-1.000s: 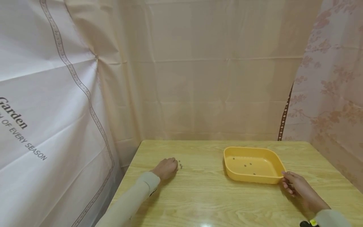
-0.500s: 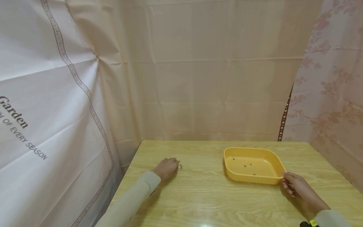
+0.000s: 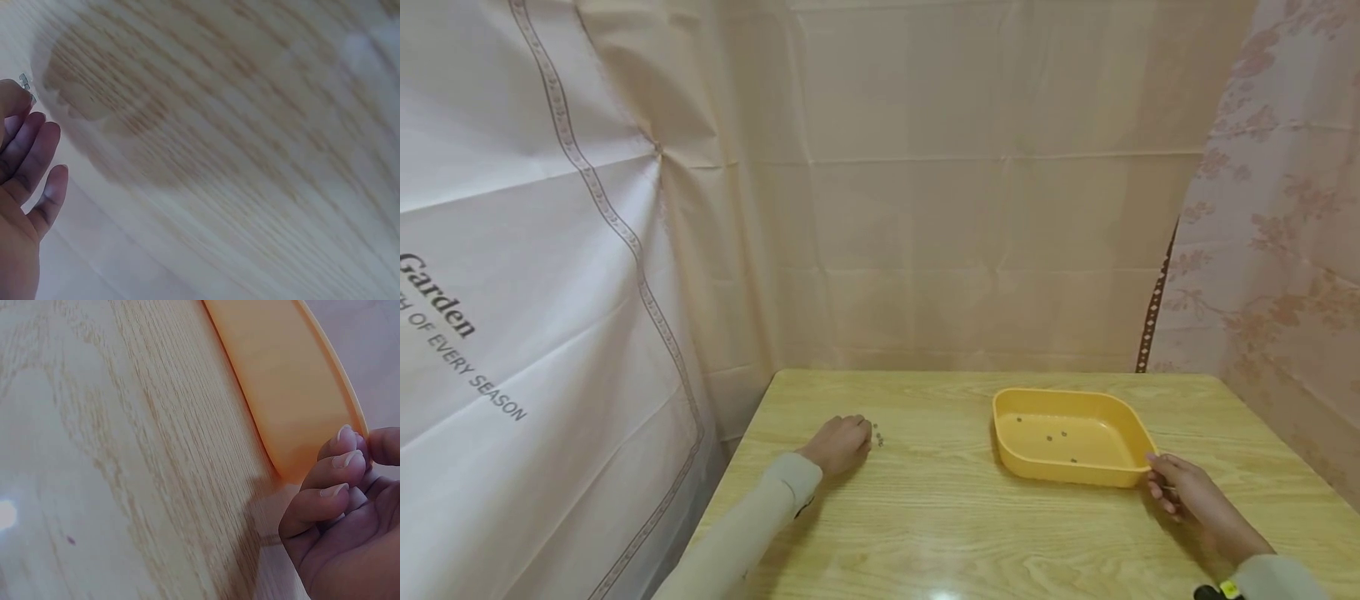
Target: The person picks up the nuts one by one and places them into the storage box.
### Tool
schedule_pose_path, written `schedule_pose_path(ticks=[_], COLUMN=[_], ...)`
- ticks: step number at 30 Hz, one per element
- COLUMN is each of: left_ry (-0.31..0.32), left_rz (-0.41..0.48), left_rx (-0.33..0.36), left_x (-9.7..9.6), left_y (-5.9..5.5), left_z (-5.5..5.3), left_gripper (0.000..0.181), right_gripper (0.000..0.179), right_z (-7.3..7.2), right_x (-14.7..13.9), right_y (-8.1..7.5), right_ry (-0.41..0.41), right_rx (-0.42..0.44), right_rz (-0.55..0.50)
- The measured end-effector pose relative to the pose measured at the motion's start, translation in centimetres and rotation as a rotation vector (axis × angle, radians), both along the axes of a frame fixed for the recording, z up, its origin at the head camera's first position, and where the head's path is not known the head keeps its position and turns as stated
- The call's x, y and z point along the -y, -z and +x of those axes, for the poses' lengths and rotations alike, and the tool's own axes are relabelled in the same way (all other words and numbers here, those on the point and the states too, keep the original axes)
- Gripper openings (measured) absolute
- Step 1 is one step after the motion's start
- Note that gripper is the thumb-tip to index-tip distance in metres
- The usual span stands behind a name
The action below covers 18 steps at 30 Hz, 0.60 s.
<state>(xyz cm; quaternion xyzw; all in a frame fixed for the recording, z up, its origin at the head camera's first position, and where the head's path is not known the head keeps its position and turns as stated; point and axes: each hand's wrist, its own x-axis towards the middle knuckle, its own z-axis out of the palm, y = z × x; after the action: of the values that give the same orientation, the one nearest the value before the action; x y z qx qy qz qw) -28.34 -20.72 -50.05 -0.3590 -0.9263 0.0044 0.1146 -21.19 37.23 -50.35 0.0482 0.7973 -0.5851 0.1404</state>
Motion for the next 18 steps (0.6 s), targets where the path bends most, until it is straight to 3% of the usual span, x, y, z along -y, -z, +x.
schedule_pose_path(ticks=[18], left_ry=[0.023], left_rz=[0.037], left_rx=[-0.026], left_x=[-0.61], left_y=[-0.94], left_z=[0.27], left_gripper=[0.006], right_gripper=[0.043], right_z=[-0.01], right_x=[0.0], right_y=[-0.01], right_ry=[0.0], right_rx=[0.009], right_rz=[-0.007])
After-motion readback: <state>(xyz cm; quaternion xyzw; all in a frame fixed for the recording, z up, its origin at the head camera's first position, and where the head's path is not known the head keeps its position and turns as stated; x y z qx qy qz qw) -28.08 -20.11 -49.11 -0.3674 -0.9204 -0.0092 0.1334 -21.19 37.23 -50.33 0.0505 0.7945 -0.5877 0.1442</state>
